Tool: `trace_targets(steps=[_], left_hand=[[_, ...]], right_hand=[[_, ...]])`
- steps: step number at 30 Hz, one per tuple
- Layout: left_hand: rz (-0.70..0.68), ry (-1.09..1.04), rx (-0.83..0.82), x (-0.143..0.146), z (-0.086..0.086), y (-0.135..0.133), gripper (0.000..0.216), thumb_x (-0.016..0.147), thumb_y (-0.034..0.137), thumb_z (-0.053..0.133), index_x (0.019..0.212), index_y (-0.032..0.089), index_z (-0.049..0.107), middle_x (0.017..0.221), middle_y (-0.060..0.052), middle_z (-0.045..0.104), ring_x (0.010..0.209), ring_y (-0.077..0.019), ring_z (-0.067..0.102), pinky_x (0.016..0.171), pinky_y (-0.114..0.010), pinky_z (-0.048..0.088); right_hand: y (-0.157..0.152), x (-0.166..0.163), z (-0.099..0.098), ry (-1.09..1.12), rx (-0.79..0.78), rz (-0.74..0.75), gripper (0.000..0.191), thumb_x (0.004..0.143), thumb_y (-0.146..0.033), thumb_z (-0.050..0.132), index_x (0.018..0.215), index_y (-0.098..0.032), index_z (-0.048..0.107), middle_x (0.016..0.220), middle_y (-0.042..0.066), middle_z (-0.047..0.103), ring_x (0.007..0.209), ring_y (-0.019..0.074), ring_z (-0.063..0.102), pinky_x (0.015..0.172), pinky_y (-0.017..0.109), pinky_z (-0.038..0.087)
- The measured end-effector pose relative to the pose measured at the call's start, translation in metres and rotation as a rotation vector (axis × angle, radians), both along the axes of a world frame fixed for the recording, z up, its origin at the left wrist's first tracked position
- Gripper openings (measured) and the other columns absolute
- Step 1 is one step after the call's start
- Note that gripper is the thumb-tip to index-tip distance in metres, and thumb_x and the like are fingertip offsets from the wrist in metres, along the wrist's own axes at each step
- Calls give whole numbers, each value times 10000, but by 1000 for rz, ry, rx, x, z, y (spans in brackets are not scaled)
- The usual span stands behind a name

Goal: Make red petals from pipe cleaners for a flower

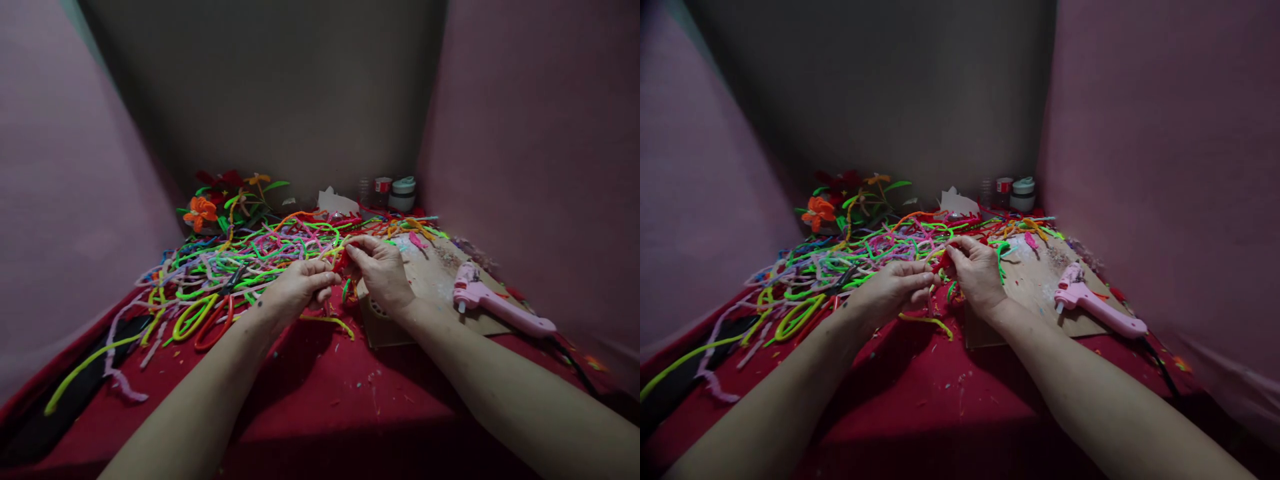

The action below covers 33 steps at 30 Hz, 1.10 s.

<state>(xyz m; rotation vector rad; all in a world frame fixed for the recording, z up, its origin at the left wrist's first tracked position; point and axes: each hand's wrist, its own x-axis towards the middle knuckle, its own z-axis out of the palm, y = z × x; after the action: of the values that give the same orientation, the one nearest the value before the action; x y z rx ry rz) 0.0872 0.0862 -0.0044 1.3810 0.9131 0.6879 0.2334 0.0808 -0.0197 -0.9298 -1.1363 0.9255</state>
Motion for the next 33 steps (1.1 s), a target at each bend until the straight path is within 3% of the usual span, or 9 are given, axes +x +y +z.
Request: trace_targets(steps=[4,6,8,10,12,14,20,27,33], left_hand=[[51,54,72,4,-1,0,159,705,285,591,724,129,562,483,40,482,380,-48,388,399,-168,275],[114,167,197,7,-4,2,153,734,293,548,692,147,543,480,43,485,378,-58,391,404,-175,284],[192,319,401,10,-8,5,195,758,285,506,607,163,516,464,41,471,403,-71,392,425,-184,293],[239,446,594,13,-10,8,236,749,258,511,530,172,486,472,33,472,455,-84,400,458,-191,300],[238,544,706,18,-9,11,243,736,243,530,507,177,481,492,28,480,499,-96,405,482,-201,295],[219,617,755,24,-4,13,250,747,253,527,512,180,484,489,28,478,502,-101,403,492,-210,285],[155,698,791,50,11,24,307,805,314,481,529,182,505,462,8,513,441,-113,437,482,-225,279],[160,851,900,55,-2,34,282,825,396,462,870,173,629,736,-83,658,652,-193,579,549,-255,322],[207,803,887,46,-7,30,229,841,252,439,766,166,638,684,-40,644,614,-138,549,588,-230,348]], right_hand=[[5,13,9,68,64,-82,171,758,-340,533,752,-182,599,618,-10,573,501,102,503,487,234,427],[1,18,14,78,175,-220,187,807,-343,473,823,-203,596,631,-9,572,524,108,508,506,236,418],[-9,17,16,-73,303,-319,198,846,-332,436,864,-224,601,665,-3,575,583,118,522,544,241,410],[-25,7,11,-333,431,-240,205,867,-290,409,863,-225,604,713,15,607,646,136,554,593,256,420],[-40,-8,1,-633,669,-70,206,863,-243,405,856,-196,605,739,45,640,703,159,584,655,280,433],[-51,-23,-8,-811,900,94,225,867,-234,389,821,-161,597,651,43,635,609,144,573,596,268,426],[-57,-40,-23,-859,909,118,282,882,-244,337,749,-154,569,537,15,605,484,123,550,467,252,372],[-56,-50,-44,-936,944,190,252,845,-283,371,667,-181,517,474,-15,548,423,112,505,411,247,339],[-54,-61,-59,-987,1015,167,236,849,-266,377,662,-185,496,487,-19,539,445,108,512,402,246,313]])
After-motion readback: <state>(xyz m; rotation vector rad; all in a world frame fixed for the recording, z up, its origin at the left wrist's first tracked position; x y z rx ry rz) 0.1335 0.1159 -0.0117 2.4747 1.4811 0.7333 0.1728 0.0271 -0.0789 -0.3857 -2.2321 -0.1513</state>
